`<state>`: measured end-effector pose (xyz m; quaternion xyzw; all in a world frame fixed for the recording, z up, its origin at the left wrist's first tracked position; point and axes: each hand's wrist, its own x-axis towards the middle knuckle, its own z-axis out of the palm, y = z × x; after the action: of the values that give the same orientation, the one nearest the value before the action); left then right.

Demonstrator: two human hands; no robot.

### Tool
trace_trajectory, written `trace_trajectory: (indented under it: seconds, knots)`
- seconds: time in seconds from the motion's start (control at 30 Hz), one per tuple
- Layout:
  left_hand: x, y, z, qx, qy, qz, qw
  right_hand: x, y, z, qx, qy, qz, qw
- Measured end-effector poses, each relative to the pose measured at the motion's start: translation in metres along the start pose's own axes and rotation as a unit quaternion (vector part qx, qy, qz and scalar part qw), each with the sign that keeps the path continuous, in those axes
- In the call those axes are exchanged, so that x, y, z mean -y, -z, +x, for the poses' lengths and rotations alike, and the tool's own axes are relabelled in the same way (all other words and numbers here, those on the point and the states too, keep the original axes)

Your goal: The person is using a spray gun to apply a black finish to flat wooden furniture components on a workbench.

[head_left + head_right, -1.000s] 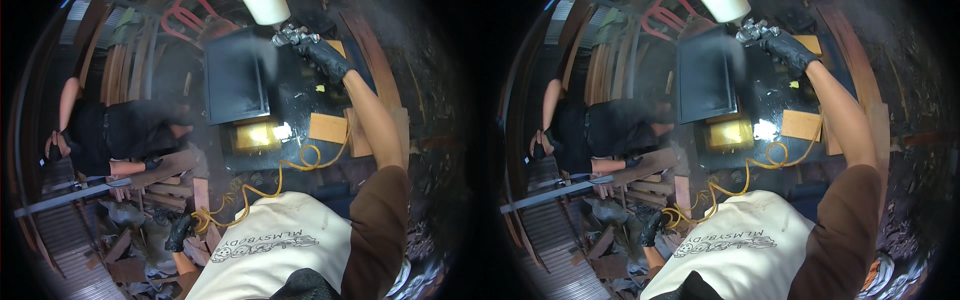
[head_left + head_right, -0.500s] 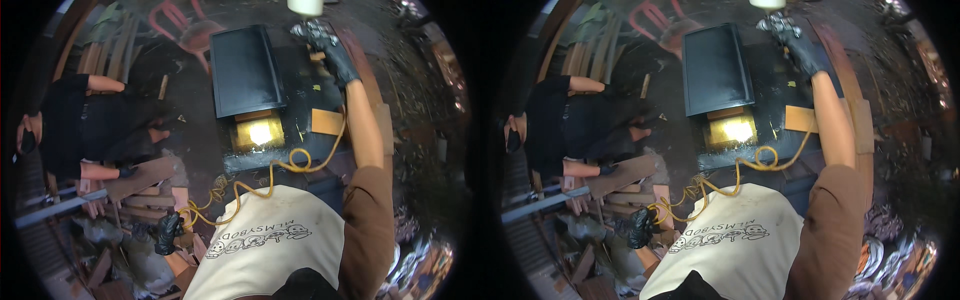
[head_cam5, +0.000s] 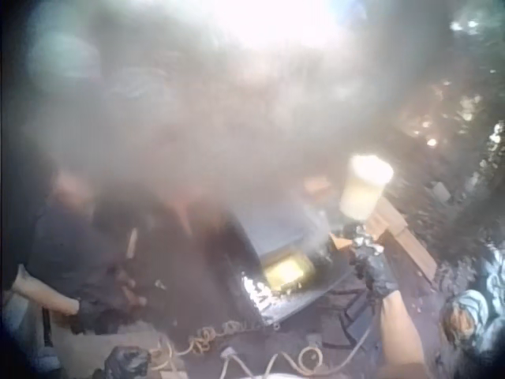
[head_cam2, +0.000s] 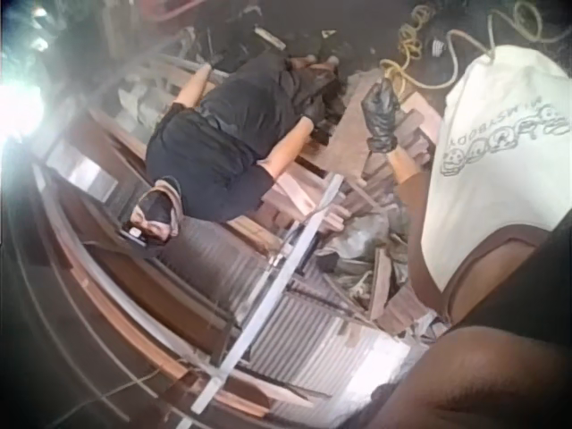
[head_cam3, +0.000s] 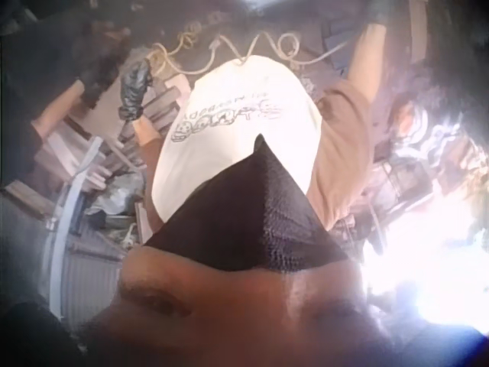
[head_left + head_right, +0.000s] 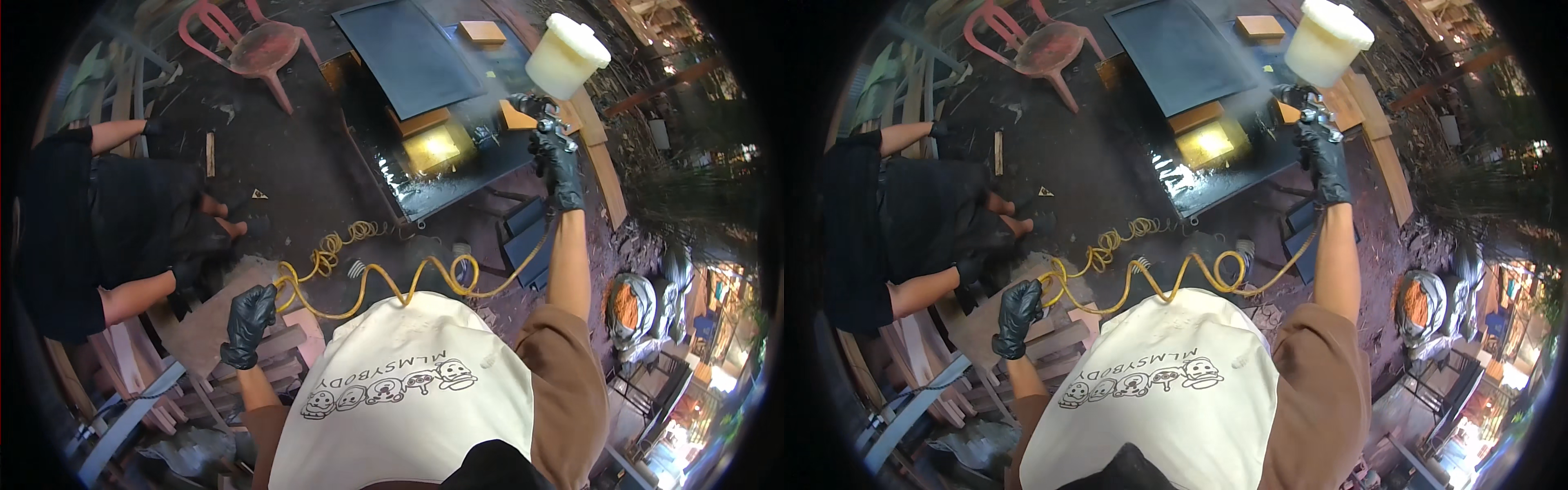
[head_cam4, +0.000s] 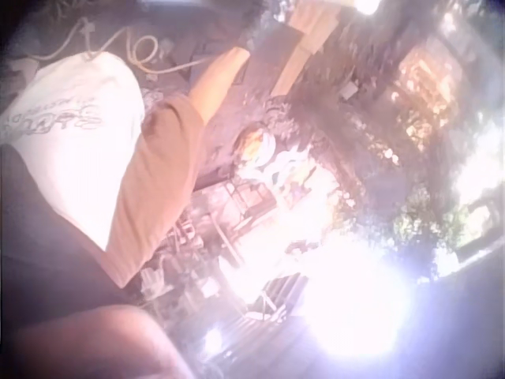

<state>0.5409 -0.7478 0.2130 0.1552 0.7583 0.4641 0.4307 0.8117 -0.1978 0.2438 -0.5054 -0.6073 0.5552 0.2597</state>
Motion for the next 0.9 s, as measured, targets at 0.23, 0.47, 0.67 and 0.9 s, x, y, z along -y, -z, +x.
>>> trace_trajectory:
  seconds: [0.23, 0.47, 0.67, 0.9]
  knots:
    - [0.016, 0.045, -0.002, -0.004, -0.026, 0.032, 0.999, 0.017, -0.084, -0.081, 0.032, 0.000, 0.045, 0.998]
    - [-0.028, 0.081, 0.056, 0.023, -0.066, 0.071, 0.995, 0.017, -0.111, -0.108, 0.077, -0.027, 0.155, 0.985]
    - [-0.068, 0.122, 0.148, 0.099, -0.236, 0.246, 0.935, 0.011, -0.119, -0.076, -0.056, 0.018, 0.085, 0.995]
    - [-0.171, 0.120, 0.256, 0.197, -0.101, 0.253, 0.942, -0.026, -0.078, -0.018, -0.272, 0.037, -0.053, 0.960]
